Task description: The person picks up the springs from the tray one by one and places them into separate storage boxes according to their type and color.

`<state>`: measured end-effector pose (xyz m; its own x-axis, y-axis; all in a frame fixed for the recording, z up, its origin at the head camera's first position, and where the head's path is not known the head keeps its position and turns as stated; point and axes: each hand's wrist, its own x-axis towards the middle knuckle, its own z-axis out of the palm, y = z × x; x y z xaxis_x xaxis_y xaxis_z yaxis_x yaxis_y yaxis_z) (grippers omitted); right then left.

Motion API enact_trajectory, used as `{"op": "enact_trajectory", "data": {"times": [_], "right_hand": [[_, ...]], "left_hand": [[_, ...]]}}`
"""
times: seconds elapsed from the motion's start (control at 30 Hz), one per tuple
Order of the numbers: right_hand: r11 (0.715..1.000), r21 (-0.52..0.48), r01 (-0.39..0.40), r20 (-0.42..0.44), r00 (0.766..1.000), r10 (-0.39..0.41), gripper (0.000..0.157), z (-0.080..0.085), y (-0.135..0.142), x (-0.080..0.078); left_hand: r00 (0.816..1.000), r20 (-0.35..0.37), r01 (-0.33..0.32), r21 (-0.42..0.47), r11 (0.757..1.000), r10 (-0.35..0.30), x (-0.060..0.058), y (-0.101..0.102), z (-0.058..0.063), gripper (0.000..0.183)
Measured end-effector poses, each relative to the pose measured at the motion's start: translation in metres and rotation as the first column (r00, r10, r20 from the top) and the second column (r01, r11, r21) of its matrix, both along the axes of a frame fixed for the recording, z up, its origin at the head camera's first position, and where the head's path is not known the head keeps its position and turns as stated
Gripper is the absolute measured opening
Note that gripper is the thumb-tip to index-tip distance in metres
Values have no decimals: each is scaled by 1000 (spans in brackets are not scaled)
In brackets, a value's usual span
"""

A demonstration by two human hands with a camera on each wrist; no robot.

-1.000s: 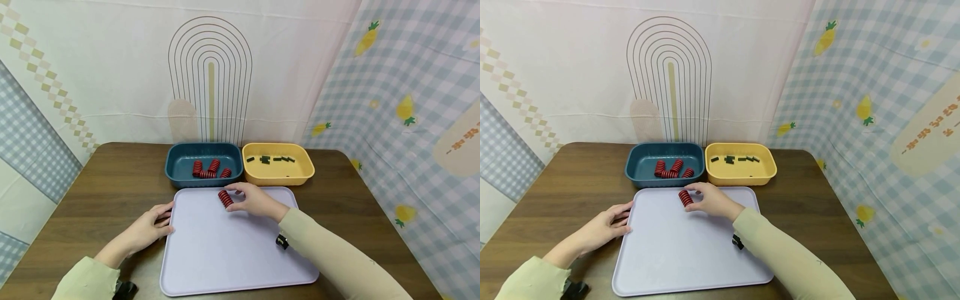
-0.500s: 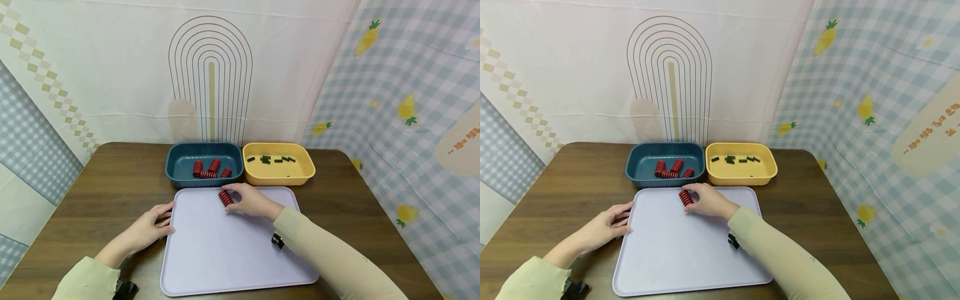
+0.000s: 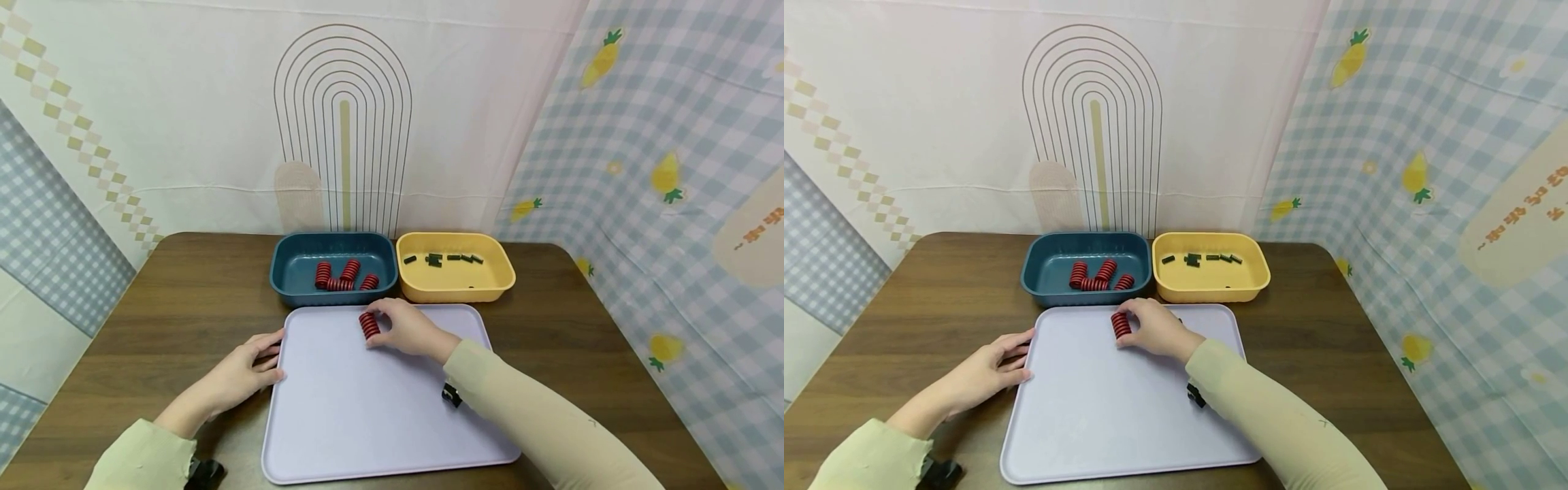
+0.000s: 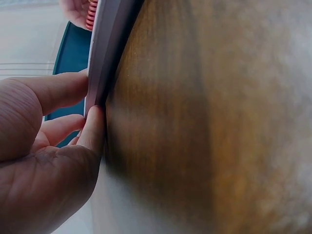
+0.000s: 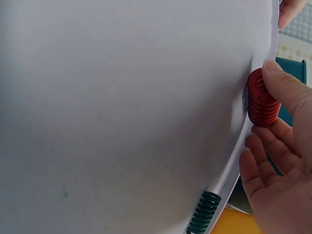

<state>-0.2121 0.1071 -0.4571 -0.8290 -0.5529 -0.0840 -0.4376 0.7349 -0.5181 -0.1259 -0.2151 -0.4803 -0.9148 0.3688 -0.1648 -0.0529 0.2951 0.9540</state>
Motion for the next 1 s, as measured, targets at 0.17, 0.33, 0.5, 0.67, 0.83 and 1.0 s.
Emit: {"op": "enact_trajectory", "data": {"times": [0.17, 0.33, 0.5, 0.67, 0.83, 1.0], "right_hand": [[1000, -7, 13, 17, 1000, -13, 60, 2, 2, 3], [996, -87, 22, 15, 1000, -21, 59, 11, 6, 5], [980, -195, 42, 2, 999, -43, 55, 23, 8, 4], [957, -281, 69, 5, 998, -70, 53, 32, 10, -1], [934, -342, 101, -14, 994, -112, 53, 38, 11, -5], [906, -355, 229, 11, 970, -241, 54, 37, 9, -10]], "left_hand": [[1000, 6, 1, -7, 1000, -1, 0, 0, 1, 74], [1000, 0, 1, -20, 1000, -1, 0, -1, 2, 74], [1000, -5, 2, -22, 1000, -2, -1, 0, 2, 74], [1000, -7, 3, -26, 1000, -3, -1, 0, 3, 74], [1000, -5, 6, -17, 1000, -6, 0, 0, 2, 73], [1000, -6, 5, -8, 1000, -5, 0, 0, 1, 74]]}}
